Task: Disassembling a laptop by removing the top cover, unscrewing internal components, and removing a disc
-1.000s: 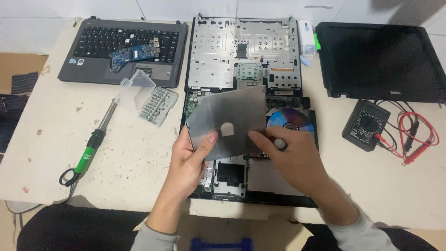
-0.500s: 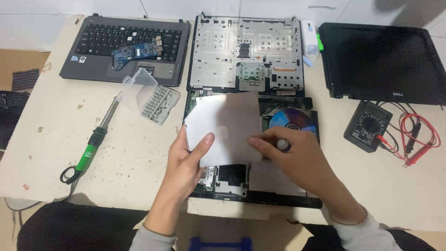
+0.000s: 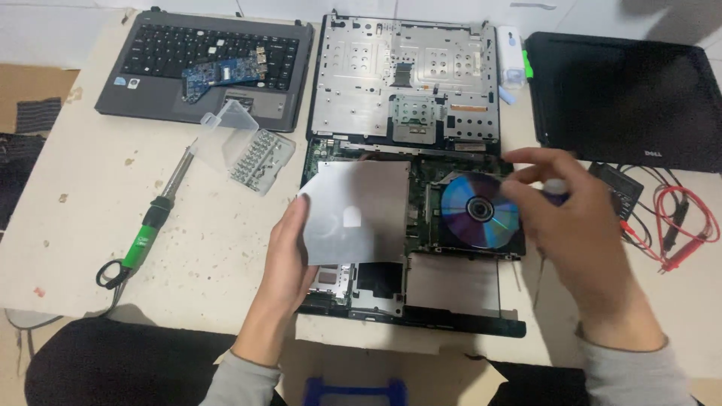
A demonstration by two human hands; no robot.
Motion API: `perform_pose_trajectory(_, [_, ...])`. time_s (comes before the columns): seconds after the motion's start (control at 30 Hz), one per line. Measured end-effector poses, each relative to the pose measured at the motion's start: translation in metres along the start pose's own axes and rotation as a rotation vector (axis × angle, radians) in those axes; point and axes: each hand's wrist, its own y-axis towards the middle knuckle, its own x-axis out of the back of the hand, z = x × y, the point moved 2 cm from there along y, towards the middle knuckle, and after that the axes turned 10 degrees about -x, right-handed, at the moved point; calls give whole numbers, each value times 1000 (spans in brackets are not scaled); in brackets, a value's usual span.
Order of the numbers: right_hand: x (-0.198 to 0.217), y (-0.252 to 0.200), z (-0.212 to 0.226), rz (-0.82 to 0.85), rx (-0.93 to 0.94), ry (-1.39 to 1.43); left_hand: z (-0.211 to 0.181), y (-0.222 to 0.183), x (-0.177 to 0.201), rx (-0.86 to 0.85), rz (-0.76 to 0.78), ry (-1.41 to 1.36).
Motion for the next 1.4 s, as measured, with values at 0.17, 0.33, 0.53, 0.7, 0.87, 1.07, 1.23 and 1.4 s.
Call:
perform_pose_trajectory(0.17, [8,31,-25,59,54,118,-6,14,4,8,-72,-31])
perform_pose_trajectory(0.33, [21,94,-89,-18,108,-11,-4,49,24,-117,-87,-174])
perform_pose_trajectory(0.53, [18,139,-145,-86,92,-530,-38,52,12,-119,-28,-66])
perform_pose_trajectory(0.7, [2,131,-166,-154,253,-552,-40,92,33,-64,61,38])
perform_pose_trajectory(0.87, [-1,112,-168,-271,356,-539,-63,81,28,-43,62,79])
perform_pose_trajectory(1.07, [-2,110,-190,-359,505,-706,-40,90,36,-89,238,-87])
perform_pose_trajectory(1.23, [2,120,-200,-387,619,-794,-37,85,31,-48,315,-190])
perform_pose_trajectory(1.4, [-11,81,-150,-465,723,-624,-33,72,20,160,264,-99])
